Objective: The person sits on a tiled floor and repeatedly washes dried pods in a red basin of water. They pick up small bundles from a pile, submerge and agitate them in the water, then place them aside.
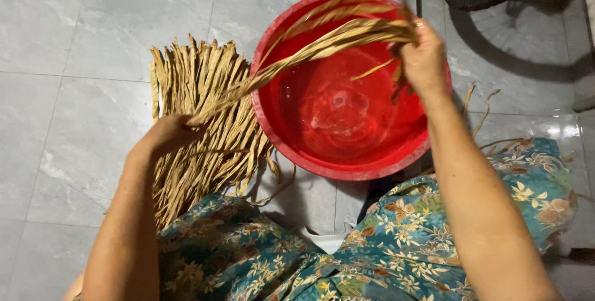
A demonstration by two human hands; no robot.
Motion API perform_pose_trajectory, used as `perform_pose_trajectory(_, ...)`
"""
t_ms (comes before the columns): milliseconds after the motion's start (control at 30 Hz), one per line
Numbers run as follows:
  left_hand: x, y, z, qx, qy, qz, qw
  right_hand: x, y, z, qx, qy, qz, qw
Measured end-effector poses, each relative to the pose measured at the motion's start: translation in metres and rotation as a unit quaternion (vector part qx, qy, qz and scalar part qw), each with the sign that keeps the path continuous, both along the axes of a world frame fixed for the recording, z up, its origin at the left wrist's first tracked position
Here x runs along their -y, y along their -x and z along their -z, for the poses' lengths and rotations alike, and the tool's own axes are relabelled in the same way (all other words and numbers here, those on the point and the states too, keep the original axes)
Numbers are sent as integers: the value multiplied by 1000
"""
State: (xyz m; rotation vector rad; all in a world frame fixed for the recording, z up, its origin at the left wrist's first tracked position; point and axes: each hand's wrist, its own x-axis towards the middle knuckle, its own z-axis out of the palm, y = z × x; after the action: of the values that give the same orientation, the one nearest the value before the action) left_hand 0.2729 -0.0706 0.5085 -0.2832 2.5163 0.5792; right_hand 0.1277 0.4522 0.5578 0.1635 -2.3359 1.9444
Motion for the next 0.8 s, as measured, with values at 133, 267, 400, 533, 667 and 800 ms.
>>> perform_pose_trajectory(133, 68, -35, 38, 86, 163, -21, 983, -25, 13, 44, 0, 41, 35, 999)
perform_pose_trajectory(267, 67, -44, 34, 133, 241, -141, 951, -24, 6, 101, 145, -173, -1, 974)
perform_pose_trajectory(400, 34, -23, 12, -62, 148, -83, 983, -27, -18, 146, 279, -157, 60, 945)
perform_pose_trajectory(533, -36, 6, 2, -48, -23, -98, 994, -22, -43, 166, 209, -150, 143, 956)
perform_pose_trajectory(667, -108, 26, 12, -38, -111, 14, 993, 40, -63, 153, 251, -218, -22, 943)
perform_pose_trajectory(800, -173, 33, 40, -75, -24, 110, 991, 86, -88, 147, 279, -339, -124, 890)
